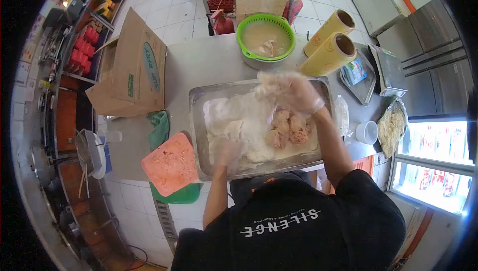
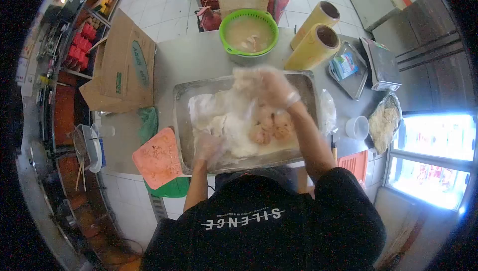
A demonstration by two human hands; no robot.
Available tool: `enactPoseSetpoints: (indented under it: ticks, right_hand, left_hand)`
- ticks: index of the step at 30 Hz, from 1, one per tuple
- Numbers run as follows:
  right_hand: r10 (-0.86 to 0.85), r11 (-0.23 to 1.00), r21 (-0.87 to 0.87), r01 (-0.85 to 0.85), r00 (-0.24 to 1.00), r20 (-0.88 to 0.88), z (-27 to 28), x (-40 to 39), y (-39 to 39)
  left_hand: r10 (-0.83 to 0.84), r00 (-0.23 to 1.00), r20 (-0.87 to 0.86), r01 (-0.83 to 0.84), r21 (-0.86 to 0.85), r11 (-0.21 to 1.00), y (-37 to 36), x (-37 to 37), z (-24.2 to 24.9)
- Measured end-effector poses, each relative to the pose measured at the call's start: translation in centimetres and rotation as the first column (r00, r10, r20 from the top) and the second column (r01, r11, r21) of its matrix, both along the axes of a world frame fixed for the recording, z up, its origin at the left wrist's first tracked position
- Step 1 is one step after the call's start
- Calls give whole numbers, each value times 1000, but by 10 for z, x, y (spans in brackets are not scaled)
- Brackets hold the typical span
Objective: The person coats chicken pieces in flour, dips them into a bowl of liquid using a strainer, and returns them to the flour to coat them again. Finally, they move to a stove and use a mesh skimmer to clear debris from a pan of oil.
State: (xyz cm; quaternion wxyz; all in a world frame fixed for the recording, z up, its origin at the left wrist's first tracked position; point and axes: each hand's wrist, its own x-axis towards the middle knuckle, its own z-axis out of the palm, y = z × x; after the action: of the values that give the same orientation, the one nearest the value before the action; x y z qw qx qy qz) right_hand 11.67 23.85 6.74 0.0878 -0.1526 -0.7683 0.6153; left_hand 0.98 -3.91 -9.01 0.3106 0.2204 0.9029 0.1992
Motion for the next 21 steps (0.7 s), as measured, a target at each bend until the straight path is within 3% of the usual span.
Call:
enactPoseSetpoints:
  ticks: [1,2,3,5,7,9,10,13,14,16,18,20,21]
  right_hand:
    - [-10,1000,22,10,1000,-14,28,-6,11]
    - [-30,974,223,33,999,-19,47,-15,25]
    - [-47,910,411,53,999,-26,61,-26,39]
    - [-136,779,625,53,987,86,75,-53,67]
    - [-134,513,857,-57,980,145,76,-83,94]
    - [-36,90,942,-324,944,328,33,-124,145]
    - [-20,-142,896,-420,906,422,8,-141,164]
    - [-66,491,834,-252,944,324,-25,-160,186]
    - [-117,435,837,-333,900,419,-21,-162,181]
    - [-91,410,875,-258,943,321,-25,-160,180]
    - [-98,438,895,-86,985,142,-25,-155,172]
    - [-174,500,844,196,977,-123,16,-130,122]
    - [-166,474,875,97,986,-19,6,-122,111]
  left_hand:
    - [12,997,-83,-14,-15,1000,1,9,-2]
    - [24,986,-166,-29,-30,999,3,14,-2]
    - [53,987,-153,-56,-18,998,3,15,-2]
    - [115,985,-127,-116,1,993,0,13,0]
    - [66,998,-18,-66,-39,997,-4,8,-8]
    - [59,998,10,-59,-42,997,-1,6,-10]
    - [74,997,-18,-75,-32,997,1,8,-8]
    - [135,990,-36,-134,12,991,6,10,26]
    - [154,988,-29,-153,25,988,6,10,39]
    - [47,999,-17,-47,18,999,2,3,48]
    - [42,999,4,-42,36,998,-5,1,41]
    - [127,992,24,-129,79,989,-11,2,22]
    - [138,990,-1,-138,84,987,-11,5,19]
